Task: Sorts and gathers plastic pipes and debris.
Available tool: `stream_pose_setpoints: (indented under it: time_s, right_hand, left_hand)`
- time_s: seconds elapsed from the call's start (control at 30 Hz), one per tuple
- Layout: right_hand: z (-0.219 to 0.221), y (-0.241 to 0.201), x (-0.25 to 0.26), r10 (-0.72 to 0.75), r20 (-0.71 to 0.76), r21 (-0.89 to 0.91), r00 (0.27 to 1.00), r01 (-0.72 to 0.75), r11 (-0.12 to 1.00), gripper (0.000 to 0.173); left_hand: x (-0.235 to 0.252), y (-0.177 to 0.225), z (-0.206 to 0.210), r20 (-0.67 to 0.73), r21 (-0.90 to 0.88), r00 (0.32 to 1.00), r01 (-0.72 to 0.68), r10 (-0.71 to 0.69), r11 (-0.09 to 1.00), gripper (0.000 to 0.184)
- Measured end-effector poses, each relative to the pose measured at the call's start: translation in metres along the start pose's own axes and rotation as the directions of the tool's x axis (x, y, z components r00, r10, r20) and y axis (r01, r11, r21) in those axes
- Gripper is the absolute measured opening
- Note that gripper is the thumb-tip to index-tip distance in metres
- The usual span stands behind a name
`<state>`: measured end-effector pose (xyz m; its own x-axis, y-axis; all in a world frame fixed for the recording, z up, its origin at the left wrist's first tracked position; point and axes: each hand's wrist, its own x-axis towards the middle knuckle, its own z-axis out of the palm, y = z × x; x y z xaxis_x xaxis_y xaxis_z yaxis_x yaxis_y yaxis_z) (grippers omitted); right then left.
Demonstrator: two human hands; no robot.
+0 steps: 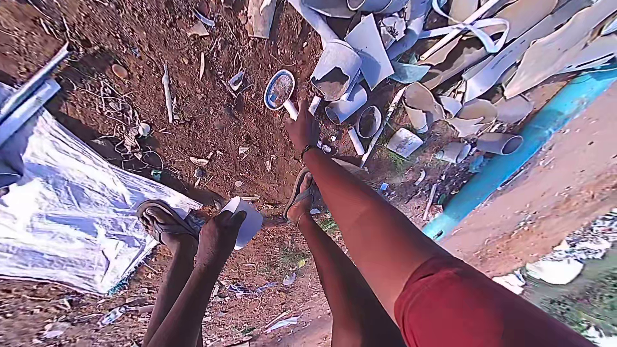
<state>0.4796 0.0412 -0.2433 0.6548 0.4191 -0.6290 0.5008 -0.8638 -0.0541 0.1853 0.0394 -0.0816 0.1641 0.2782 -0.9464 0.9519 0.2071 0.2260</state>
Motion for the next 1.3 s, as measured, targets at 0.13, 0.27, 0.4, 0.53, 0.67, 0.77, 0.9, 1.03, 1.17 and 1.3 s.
stream_pose_setpoints:
  time_s: [0.13,0.27,0.4,0.53,0.67,0.77,0.9,1.03,1.17,1.3]
  right_hand:
    - [-0.001,0.025,0.024,0.27,-0.051,0.281,0.961,-0.246,0.928,0.079]
    - [0.008,0.043,0.068,0.434,-0.06,0.449,0.899,-0.365,0.816,0.09]
    - [0.013,0.042,0.059,0.392,0.029,0.388,0.919,-0.372,0.843,0.071]
    - [-0.001,0.031,0.002,0.289,0.036,0.731,0.957,-0.222,0.646,0.048]
    - [-0.043,0.002,-0.011,0.411,0.059,0.986,0.91,-0.116,0.116,0.026]
    - [-0.064,-0.019,0.02,0.429,0.029,0.99,0.903,-0.084,0.11,0.034]
    - [-0.073,-0.031,0.069,0.45,-0.032,0.814,0.892,-0.238,0.53,0.054]
    - [-0.066,-0.012,0.082,0.439,-0.139,0.636,0.887,-0.26,0.726,0.046]
    - [-0.074,-0.017,-0.009,0.258,-0.174,0.519,0.95,-0.134,0.844,0.064]
    - [-0.042,-0.077,-0.127,0.082,0.073,0.438,0.994,-0.106,0.893,0.075]
  left_hand:
    - [0.0,-0.002,-0.002,0.01,0.004,0.999,0.051,-0.051,0.999,0.046]
    - [0.009,-0.008,0.003,0.008,0.028,0.998,0.059,-0.06,0.998,0.047]
    - [0.009,-0.015,0.01,0.005,0.026,0.997,0.076,-0.076,0.997,0.047]
    - [-0.006,0.002,0.01,0.034,-0.004,0.996,0.078,-0.078,0.997,0.046]
    - [-0.021,0.018,0.007,0.011,-0.049,0.998,0.055,-0.054,0.997,0.046]
    - [-0.023,0.023,0.006,-0.007,-0.068,0.999,0.041,-0.042,0.997,0.046]
    - [-0.017,0.016,0.009,-0.016,-0.091,0.999,0.049,-0.051,0.995,0.046]
    - [-0.017,-0.008,0.011,-0.016,-0.132,0.998,0.055,-0.058,0.99,0.045]
    - [-0.019,-0.035,-0.006,-0.054,-0.418,0.996,0.048,-0.078,0.907,0.04]
    - [-0.032,-0.072,-0.082,-0.153,-0.688,0.964,0.055,-0.219,0.724,0.033]
